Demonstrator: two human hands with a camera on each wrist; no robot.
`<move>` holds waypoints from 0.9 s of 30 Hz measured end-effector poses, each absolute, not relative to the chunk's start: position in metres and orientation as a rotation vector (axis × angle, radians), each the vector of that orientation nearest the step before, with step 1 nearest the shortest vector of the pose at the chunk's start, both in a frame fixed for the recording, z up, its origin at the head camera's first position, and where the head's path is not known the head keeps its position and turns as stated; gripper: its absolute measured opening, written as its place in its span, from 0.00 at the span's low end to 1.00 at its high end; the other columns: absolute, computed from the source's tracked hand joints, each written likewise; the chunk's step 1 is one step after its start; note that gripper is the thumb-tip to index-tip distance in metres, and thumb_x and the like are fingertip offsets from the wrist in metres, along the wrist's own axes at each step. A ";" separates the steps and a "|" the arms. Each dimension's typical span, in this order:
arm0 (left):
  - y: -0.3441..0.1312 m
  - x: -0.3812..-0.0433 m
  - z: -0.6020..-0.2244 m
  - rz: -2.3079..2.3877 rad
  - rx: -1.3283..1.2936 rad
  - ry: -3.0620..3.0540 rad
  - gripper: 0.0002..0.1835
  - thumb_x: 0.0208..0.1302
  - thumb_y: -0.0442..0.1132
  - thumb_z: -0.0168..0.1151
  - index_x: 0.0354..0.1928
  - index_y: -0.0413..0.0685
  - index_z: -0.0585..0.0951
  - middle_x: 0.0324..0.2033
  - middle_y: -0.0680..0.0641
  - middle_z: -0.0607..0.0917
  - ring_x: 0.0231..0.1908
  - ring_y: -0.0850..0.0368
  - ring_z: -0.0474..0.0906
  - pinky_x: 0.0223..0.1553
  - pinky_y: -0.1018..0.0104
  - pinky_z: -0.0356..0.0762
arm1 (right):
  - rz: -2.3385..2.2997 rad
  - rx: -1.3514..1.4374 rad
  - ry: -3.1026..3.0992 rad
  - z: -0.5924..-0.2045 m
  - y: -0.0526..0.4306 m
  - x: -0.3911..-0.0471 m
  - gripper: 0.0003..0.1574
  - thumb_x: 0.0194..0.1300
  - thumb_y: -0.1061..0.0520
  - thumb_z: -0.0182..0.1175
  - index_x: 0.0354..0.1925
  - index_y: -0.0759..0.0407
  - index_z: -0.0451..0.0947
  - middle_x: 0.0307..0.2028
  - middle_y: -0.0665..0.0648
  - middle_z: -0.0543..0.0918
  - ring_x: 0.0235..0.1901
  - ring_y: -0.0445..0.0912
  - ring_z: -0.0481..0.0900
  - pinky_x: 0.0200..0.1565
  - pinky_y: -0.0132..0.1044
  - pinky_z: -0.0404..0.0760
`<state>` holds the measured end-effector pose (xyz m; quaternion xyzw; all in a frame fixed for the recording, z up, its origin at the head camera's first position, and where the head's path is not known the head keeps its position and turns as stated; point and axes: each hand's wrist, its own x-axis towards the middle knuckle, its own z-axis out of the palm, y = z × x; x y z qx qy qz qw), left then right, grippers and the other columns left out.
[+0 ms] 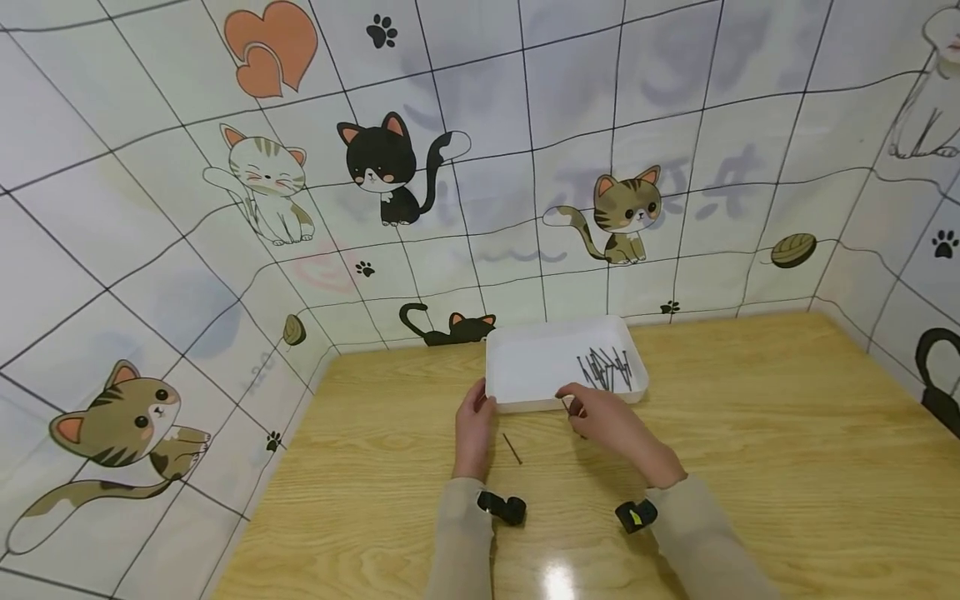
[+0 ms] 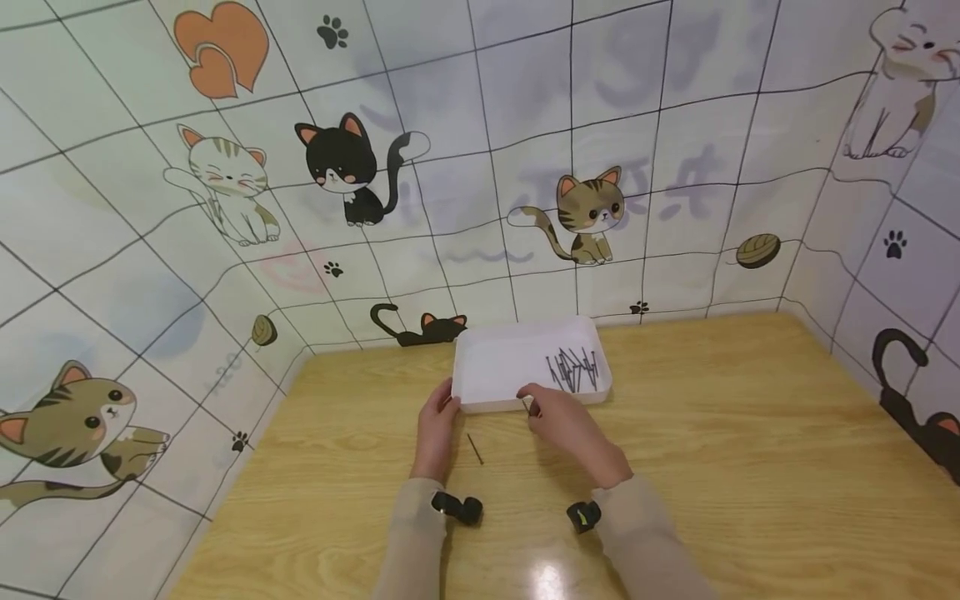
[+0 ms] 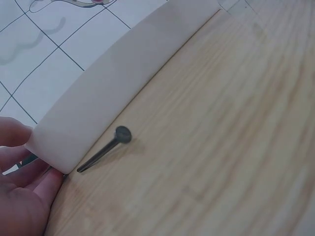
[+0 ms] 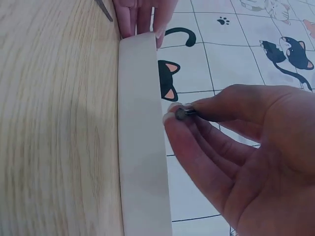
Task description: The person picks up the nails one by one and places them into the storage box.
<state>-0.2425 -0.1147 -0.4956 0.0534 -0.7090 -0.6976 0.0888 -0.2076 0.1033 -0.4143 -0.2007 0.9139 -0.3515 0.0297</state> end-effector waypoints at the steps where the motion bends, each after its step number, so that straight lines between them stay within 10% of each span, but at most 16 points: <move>1: -0.115 -0.242 -0.496 -2.075 0.163 -2.110 0.23 0.64 0.39 0.50 0.62 0.49 0.66 0.56 0.50 0.71 0.55 0.57 0.66 0.55 0.60 0.63 | -1.110 -0.600 2.812 -0.414 0.105 -0.210 0.23 0.59 0.64 0.54 0.54 0.58 0.69 0.30 0.52 0.77 0.20 0.40 0.71 0.22 0.33 0.70; 27: -0.115 -0.241 -0.493 -2.130 0.133 -2.074 0.23 0.65 0.37 0.50 0.62 0.46 0.65 0.57 0.45 0.70 0.56 0.52 0.65 0.56 0.57 0.62 | -1.094 -0.391 2.878 -0.421 0.107 -0.296 0.22 0.58 0.63 0.54 0.53 0.61 0.70 0.33 0.56 0.79 0.23 0.43 0.76 0.25 0.35 0.71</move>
